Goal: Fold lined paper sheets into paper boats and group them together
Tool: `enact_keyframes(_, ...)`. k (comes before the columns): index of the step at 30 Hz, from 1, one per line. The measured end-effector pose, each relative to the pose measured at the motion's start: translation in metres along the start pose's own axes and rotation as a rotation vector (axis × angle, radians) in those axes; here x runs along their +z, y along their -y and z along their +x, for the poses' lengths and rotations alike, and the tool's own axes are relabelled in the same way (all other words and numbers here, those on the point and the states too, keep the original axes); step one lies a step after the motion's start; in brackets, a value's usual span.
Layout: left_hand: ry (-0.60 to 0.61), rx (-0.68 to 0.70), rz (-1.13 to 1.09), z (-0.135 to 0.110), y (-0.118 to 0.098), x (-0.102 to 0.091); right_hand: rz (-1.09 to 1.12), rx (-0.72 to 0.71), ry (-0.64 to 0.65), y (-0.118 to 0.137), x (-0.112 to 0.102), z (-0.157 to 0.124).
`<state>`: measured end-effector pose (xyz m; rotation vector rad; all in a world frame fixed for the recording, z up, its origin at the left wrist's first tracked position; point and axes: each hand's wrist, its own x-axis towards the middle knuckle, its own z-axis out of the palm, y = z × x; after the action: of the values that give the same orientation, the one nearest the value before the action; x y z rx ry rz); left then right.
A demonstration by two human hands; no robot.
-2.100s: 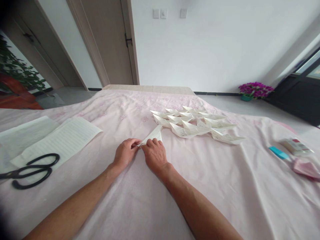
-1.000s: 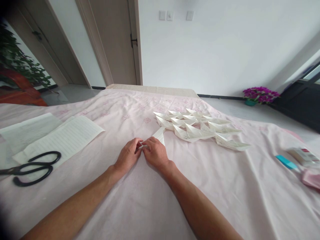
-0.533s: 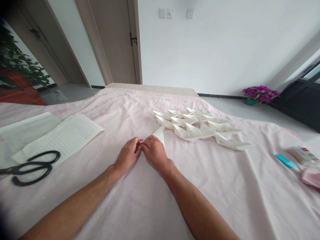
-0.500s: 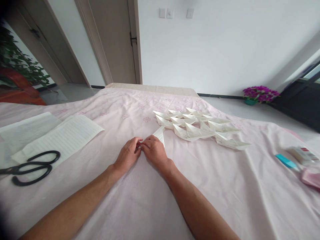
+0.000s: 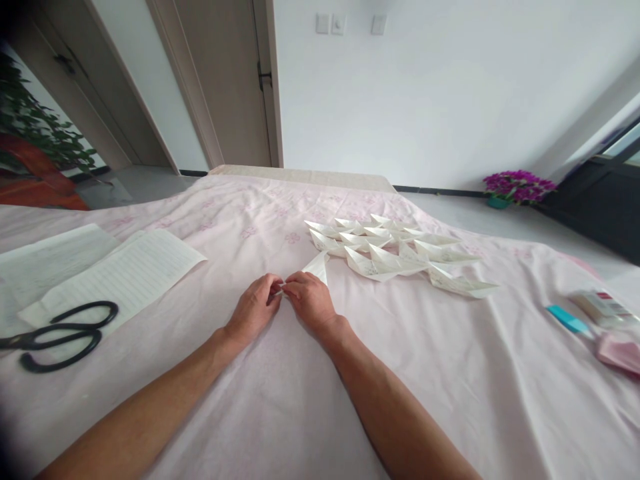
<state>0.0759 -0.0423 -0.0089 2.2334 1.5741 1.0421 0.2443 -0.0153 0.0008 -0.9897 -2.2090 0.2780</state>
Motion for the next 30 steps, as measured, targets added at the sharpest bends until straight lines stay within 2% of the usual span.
enact_keyframes(8, 0.016, -0.016, 0.002, 0.001, 0.000, -0.001, -0.019, 0.001, 0.016, 0.004, -0.002, -0.002)
enact_keyframes(15, -0.005, -0.008, -0.025, 0.000, 0.001, 0.000, -0.012, 0.068, 0.027, 0.009, -0.002, 0.003)
enact_keyframes(24, -0.001, -0.015, -0.019, 0.000, 0.001, -0.001, -0.061, -0.026, 0.044, 0.002, 0.000, 0.002)
enact_keyframes(30, -0.006, -0.023, -0.036, 0.001, 0.001, -0.001, -0.100, -0.018, 0.051, 0.000, -0.001, 0.000)
